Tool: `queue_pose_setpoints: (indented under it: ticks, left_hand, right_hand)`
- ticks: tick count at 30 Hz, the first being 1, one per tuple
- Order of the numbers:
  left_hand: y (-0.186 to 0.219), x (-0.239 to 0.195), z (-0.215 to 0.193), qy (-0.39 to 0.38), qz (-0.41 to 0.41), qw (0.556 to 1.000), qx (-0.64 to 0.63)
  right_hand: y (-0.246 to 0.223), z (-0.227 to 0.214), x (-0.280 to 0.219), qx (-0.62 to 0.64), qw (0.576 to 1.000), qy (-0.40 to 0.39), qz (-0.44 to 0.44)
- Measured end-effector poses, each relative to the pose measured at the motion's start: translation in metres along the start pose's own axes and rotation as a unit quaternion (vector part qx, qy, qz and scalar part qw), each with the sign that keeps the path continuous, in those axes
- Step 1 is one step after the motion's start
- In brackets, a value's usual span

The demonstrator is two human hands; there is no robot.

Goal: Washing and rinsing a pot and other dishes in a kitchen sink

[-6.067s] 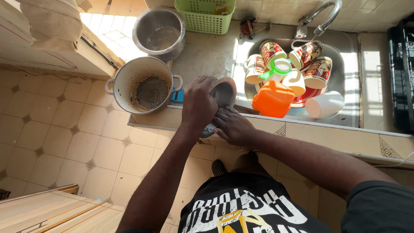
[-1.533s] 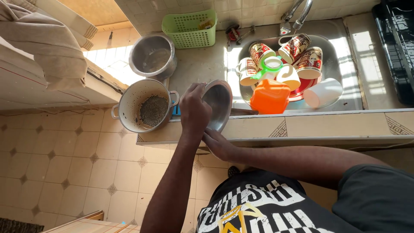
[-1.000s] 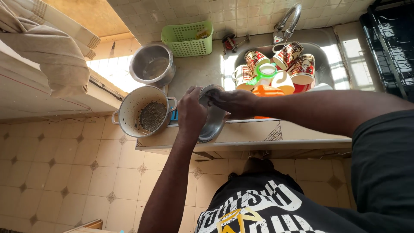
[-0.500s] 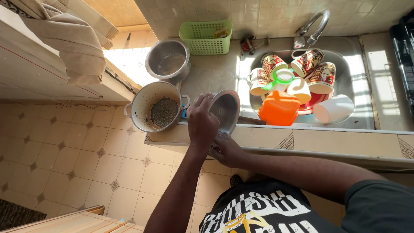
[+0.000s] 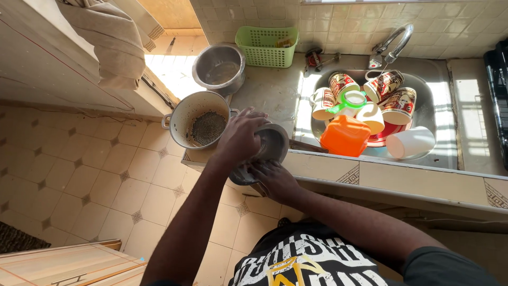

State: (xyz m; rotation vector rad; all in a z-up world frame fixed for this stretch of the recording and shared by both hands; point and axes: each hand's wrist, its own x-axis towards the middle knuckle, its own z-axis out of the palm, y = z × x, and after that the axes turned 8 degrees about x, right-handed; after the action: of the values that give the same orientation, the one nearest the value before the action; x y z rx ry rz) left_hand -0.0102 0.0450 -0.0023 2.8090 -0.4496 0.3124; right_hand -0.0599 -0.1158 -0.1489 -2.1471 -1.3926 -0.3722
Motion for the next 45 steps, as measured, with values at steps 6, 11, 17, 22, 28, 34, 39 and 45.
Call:
queue_pose_setpoints:
  ticks: [6, 11, 17, 22, 28, 34, 39, 45]
  left_hand:
    - [0.01, 0.005, -0.016, -0.082, -0.026, 0.99, -0.108]
    - [0.003, 0.002, 0.005, 0.021, -0.064, 0.987, -0.143]
    - [0.024, -0.007, 0.031, 0.12, -0.126, 0.973, -0.152]
    - [0.048, -0.008, 0.027, 0.164, -0.125, 0.967, -0.151]
    - [0.055, -0.008, 0.023, 0.196, -0.122, 0.967, -0.105]
    - [0.046, 0.001, 0.039, 0.184, -0.118, 0.974, -0.065]
    - [0.048, 0.014, 0.033, 0.145, -0.09, 0.983, -0.063]
    - [0.044, 0.015, 0.036, 0.126, -0.078, 0.987, -0.069]
  right_hand:
    - [0.004, -0.025, 0.002, -0.054, 0.998, 0.005, -0.04]
    - [0.056, -0.053, -0.001, -0.07, 0.993, -0.012, -0.09]
    - [0.067, -0.073, -0.01, -0.017, 0.996, -0.059, -0.067]
    - [0.009, -0.041, -0.014, 0.079, 0.989, -0.076, 0.103]
    - [-0.044, 0.008, 0.006, 0.659, 0.664, 0.17, 0.308]
    - [-0.003, -0.029, -0.011, 0.432, 0.88, 0.06, 0.188]
    - [0.09, -0.076, -0.012, 0.02, 0.988, -0.061, -0.139]
    - [0.11, -0.105, 0.002, -0.176, 0.955, -0.029, -0.236]
